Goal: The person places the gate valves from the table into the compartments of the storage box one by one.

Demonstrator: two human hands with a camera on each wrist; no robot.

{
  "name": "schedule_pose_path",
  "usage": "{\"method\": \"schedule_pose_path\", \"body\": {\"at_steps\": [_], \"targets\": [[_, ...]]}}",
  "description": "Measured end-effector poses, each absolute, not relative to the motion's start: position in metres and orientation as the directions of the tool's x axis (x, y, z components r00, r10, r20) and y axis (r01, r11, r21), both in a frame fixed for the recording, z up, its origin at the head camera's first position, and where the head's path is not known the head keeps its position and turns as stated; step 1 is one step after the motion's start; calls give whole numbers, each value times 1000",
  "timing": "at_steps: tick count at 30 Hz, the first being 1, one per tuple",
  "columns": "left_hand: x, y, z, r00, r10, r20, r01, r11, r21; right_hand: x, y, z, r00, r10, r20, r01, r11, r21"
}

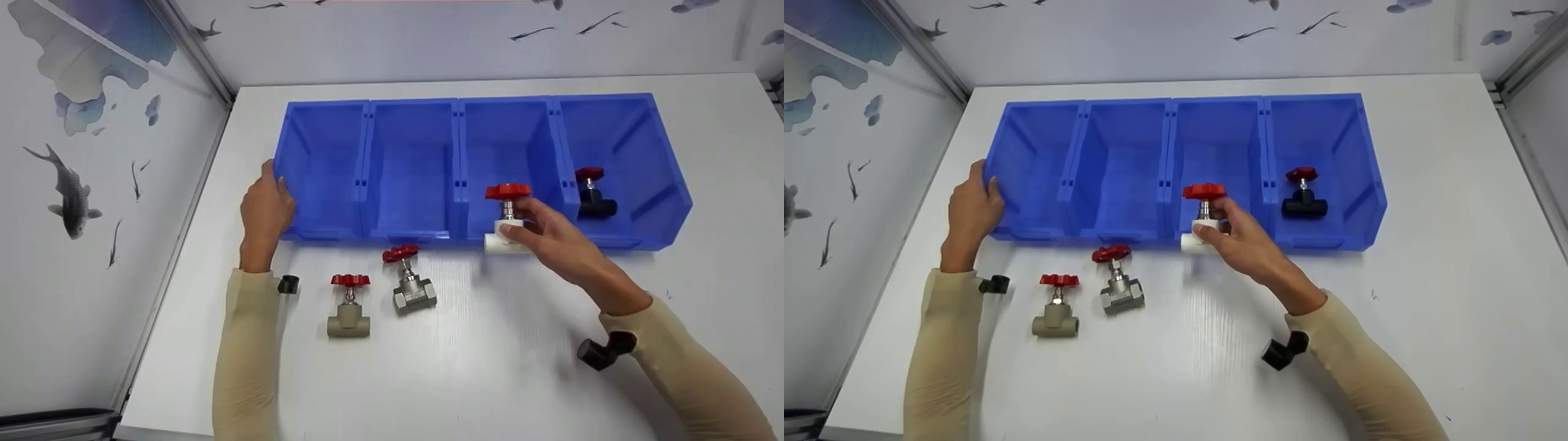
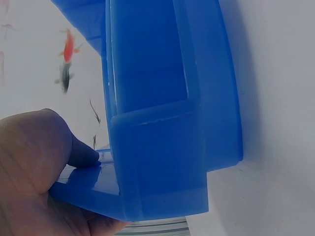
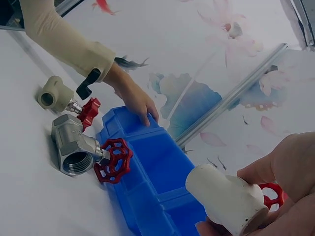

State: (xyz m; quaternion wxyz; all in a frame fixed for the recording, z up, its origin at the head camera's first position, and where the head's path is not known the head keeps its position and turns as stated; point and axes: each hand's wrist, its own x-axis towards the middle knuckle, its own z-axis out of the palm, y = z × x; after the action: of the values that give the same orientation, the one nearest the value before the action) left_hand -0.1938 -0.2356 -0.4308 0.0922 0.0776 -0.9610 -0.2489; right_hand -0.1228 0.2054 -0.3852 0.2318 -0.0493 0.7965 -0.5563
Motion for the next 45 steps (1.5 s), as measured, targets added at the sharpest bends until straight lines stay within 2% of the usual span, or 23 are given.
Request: {"method": "schedule_pose_path", "body": {"at_steps": [9,45], "targets": [[-194,-235,-433,-970,-201,135,-111,864,491,-132,206,-390,-897,-278,-343,207,422,-882],[-193,-235,-430,-970,-211,121,-127,865,486,-151,204,-394,-910,-224,-348,212,470,-857]]}}
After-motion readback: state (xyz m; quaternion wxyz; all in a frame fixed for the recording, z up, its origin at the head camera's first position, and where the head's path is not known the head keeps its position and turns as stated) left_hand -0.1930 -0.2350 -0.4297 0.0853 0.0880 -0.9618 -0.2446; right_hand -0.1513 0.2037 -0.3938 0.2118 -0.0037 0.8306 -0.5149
